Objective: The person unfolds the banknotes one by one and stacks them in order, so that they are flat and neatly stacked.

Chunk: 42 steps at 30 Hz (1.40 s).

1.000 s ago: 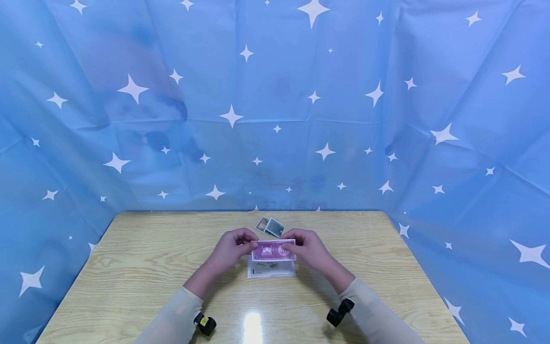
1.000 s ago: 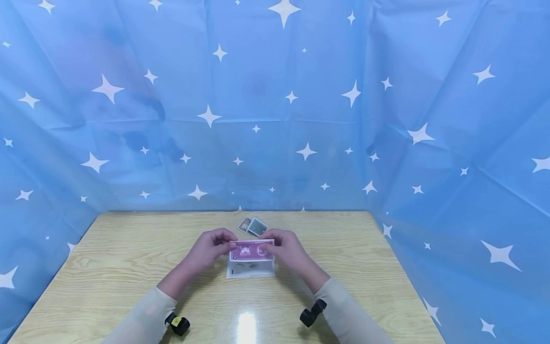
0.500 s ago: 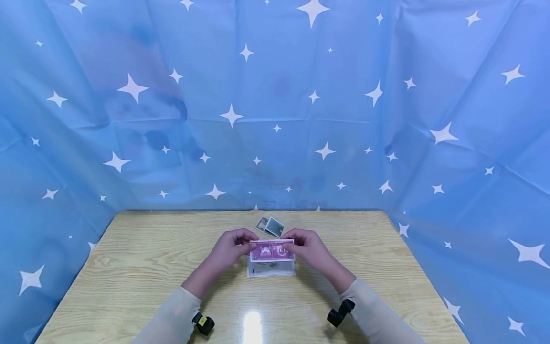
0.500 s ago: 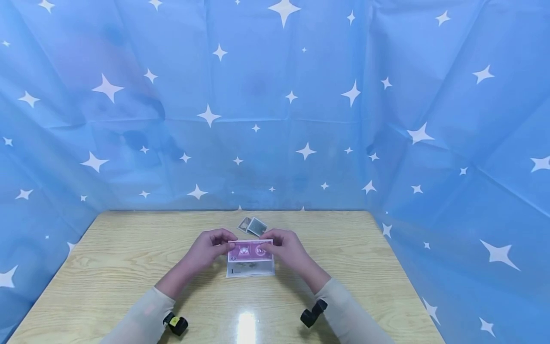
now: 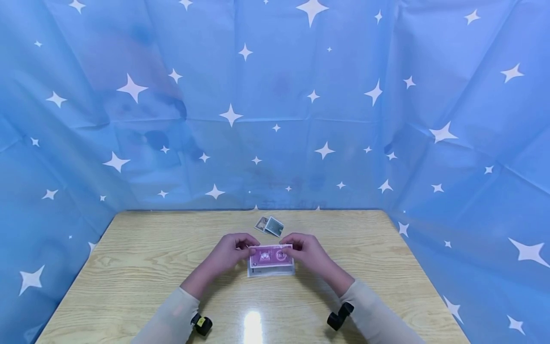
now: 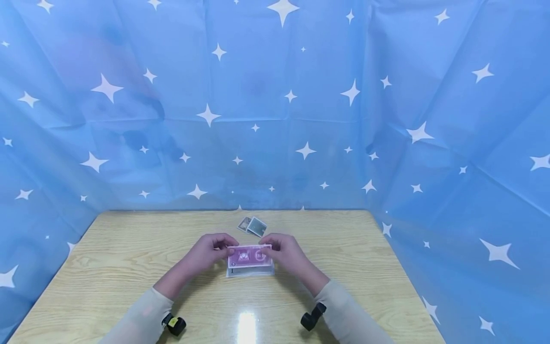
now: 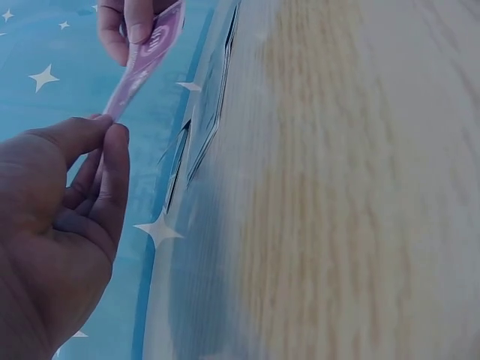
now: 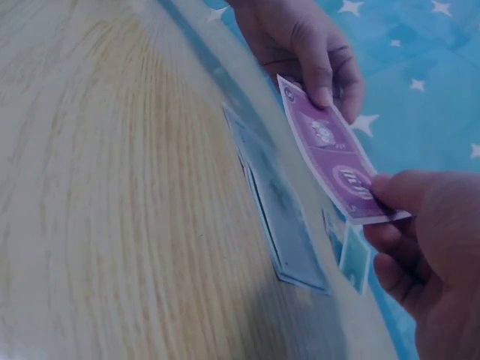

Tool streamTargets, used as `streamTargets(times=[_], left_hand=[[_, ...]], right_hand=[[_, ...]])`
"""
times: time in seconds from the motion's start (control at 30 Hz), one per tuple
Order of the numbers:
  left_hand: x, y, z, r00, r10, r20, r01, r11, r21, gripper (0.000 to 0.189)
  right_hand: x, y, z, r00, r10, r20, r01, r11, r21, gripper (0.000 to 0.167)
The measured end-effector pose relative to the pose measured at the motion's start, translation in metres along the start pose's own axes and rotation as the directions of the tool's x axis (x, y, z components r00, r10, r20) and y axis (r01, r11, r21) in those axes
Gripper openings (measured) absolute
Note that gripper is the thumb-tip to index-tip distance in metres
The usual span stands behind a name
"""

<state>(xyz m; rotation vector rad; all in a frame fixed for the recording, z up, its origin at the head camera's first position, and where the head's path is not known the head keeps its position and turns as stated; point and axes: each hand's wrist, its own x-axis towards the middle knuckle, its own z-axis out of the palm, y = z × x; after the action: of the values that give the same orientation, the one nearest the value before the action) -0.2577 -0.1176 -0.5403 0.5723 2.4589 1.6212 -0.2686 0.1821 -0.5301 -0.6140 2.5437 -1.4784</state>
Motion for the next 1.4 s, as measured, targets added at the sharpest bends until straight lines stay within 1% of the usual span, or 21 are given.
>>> streamTargets(times=[0.1,0.27,0.4,0.53,0.67,0.83,1.0,1.1,1.37,1.4], left_hand=[[0.001,-0.001,0.000,1.000,0.011,0.013,-0.011,1.000,0.020,0.018],[0.004,-0.004,0.002,0.999,0.032,0.033,-0.035,0.995,0.092,0.018],[0.005,-0.004,0.002,0.998,0.026,0.048,-0.033,0.990,0.135,0.019],[0.007,-0.003,0.003,0.998,0.020,0.057,-0.029,0.984,0.173,0.019],[0.010,-0.004,0.005,0.998,0.027,0.065,-0.040,0.976,0.212,0.018],[0.011,-0.006,0.006,0.996,0.039,0.079,-0.056,0.972,0.229,0.016],[0.012,-0.003,0.005,0.995,0.025,0.092,-0.047,0.969,0.242,0.015],[0.012,-0.002,0.006,0.995,0.016,0.097,-0.042,0.962,0.272,0.015],[0.015,-0.006,0.009,0.993,0.034,0.115,-0.073,0.933,0.352,0.012],[0.015,-0.006,0.009,0.992,0.035,0.118,-0.076,0.929,0.361,0.011]], right_hand=[[0.000,0.003,0.003,1.000,-0.005,0.000,0.005,1.000,-0.029,0.017],[0.000,0.007,0.006,1.000,-0.016,0.018,0.017,0.998,-0.059,0.015],[-0.002,0.008,0.007,0.999,-0.020,0.034,0.023,0.996,-0.083,0.015],[-0.002,0.010,0.008,0.999,-0.024,0.042,0.029,0.991,-0.130,0.015],[-0.001,0.013,0.009,0.998,-0.031,0.049,0.039,0.983,-0.177,0.016],[0.000,0.013,0.010,0.998,-0.035,0.050,0.045,0.977,-0.209,0.016],[0.000,0.012,0.012,0.998,-0.031,0.049,0.041,0.975,-0.217,0.015],[0.000,0.012,0.014,0.998,-0.037,0.050,0.048,0.971,-0.235,0.014],[0.000,0.013,0.016,0.994,-0.094,0.059,0.108,0.943,-0.315,0.013],[0.000,0.013,0.017,0.994,-0.091,0.060,0.105,0.941,-0.322,0.013]])
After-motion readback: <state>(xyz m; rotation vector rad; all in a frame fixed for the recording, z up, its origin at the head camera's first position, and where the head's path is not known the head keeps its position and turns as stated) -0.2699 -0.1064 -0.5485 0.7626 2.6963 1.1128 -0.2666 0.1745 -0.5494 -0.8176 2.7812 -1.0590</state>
